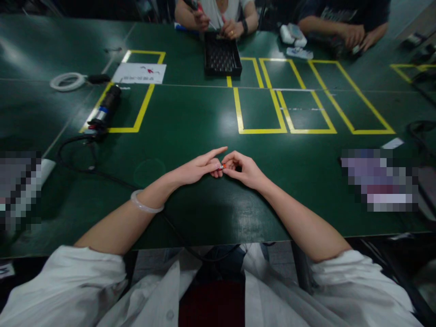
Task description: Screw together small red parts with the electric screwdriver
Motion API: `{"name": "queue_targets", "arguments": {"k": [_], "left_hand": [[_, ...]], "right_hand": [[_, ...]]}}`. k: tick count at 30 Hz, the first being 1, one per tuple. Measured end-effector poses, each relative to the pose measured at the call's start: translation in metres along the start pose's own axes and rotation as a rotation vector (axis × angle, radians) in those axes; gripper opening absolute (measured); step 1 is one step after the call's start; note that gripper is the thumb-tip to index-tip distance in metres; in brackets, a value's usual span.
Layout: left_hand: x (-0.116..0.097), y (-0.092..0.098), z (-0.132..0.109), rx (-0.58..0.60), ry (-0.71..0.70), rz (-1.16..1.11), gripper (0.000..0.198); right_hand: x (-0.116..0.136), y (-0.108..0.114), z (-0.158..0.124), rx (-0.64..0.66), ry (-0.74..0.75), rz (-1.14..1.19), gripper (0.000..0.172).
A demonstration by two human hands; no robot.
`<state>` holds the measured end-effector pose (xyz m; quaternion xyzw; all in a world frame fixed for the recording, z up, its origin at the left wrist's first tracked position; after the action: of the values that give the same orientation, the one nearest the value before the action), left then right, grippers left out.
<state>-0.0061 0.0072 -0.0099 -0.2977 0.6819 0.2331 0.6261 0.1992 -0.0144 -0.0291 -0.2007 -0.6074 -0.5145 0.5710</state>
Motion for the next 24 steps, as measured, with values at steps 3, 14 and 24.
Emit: {"name": "queue_targets", "arguments": {"k": [3, 14, 24], "left_hand": [[0.004, 0.001, 0.001, -0.052, 0.006, -0.067, 0.075], [0.005, 0.001, 0.003, -0.142, 0.008, -0.016, 0.037], [0.004, -0.009, 0.0, -0.206, -0.043, 0.087, 0.031]], "right_hand": [[0.002, 0.001, 0.0, -0.025, 0.023, -0.044, 0.017], [0.002, 0.002, -0.001, -0.137, 0.09, -0.119, 0.014], [-0.003, 0.002, 0.0, -0.128, -0.003, -0.072, 0.019]]}}
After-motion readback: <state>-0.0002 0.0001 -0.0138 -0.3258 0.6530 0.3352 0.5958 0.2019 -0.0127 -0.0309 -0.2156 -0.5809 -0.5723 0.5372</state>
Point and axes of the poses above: each hand's wrist, its own z-axis towards the middle knuckle, its own y-axis out of the back of the hand, x = y × z, the point moved 1 cm from there along z, towards the middle knuckle, and after that the axes turned 9 degrees about -z, right-handed, at the moved point
